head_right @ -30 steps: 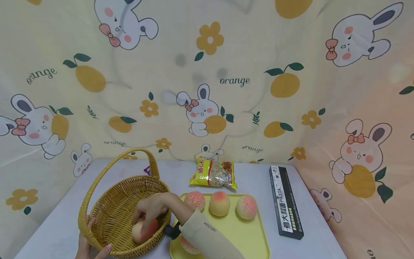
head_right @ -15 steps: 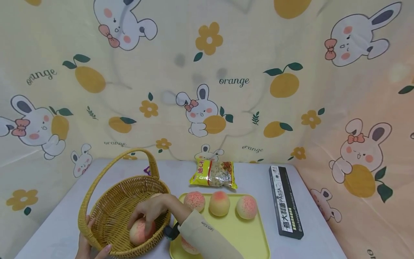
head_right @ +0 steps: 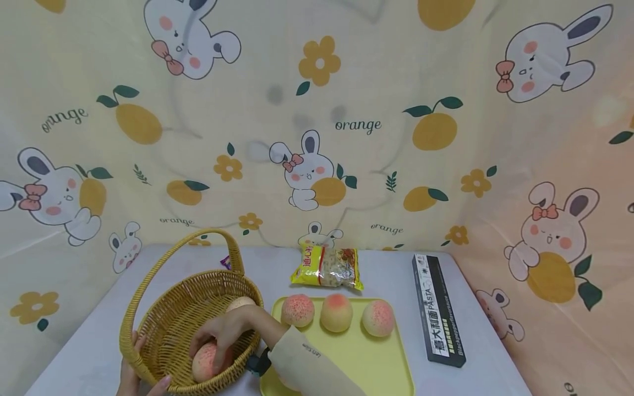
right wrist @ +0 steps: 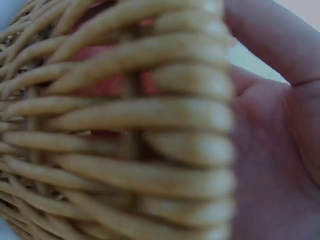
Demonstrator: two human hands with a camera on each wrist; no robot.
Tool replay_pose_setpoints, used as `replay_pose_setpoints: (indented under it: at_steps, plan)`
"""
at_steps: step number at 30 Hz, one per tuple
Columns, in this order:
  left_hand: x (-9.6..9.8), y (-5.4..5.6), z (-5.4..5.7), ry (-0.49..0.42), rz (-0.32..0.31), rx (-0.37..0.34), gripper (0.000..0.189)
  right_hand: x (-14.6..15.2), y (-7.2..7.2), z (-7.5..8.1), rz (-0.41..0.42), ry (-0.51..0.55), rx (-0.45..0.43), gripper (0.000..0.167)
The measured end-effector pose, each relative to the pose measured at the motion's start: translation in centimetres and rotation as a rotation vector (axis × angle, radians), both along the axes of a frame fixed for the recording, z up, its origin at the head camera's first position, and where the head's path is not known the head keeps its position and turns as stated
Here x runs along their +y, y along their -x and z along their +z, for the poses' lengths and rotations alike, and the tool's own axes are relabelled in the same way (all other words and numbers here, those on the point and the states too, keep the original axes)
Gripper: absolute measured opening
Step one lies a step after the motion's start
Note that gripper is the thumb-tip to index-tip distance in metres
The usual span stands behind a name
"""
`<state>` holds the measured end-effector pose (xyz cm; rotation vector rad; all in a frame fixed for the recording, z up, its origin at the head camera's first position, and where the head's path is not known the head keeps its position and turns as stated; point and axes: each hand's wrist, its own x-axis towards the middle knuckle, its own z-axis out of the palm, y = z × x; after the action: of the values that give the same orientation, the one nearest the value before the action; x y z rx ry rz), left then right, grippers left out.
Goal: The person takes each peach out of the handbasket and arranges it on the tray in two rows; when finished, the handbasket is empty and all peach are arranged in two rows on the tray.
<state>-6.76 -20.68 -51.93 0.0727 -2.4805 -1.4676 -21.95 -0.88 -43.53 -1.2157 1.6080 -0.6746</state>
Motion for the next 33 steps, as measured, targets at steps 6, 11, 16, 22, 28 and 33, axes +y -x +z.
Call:
replay_pose_setpoints:
  at_steps: [6, 11, 16, 22, 28, 33]
  plan:
    - [-0.1, 0.1, 0.1, -0.001, -0.011, 0.011, 0.096, -0.1, -0.1, -0.5, -0.048, 0.030, -0.049, 0.047]
    - [0.0, 0.1, -0.1, 0.033, -0.006, 0.031, 0.093, -0.1, -0.1, -0.5, -0.014, -0.002, 0.035, 0.054]
    - [0.0, 0.1, -0.3, 0.013, -0.002, 0.062, 0.095, 0.0, -0.1, -0.4, 0.002, -0.028, 0.055, 0.066]
    - [-0.2, 0.3, -0.3, -0.026, -0.008, 0.025, 0.096, 0.4, -0.1, -0.5, -0.025, 0.009, 0.002, 0.065]
    - [-0.2, 0.3, -0.2, -0.016, -0.006, 0.000, 0.094, 0.9, -0.1, 0.0, -0.040, 0.032, 0.069, 0.065]
    - [-0.3, 0.3, -0.3, -0.014, -0.014, 0.016, 0.094, 1.7, 0.0, 0.5, -0.052, 0.105, 0.124, 0.064]
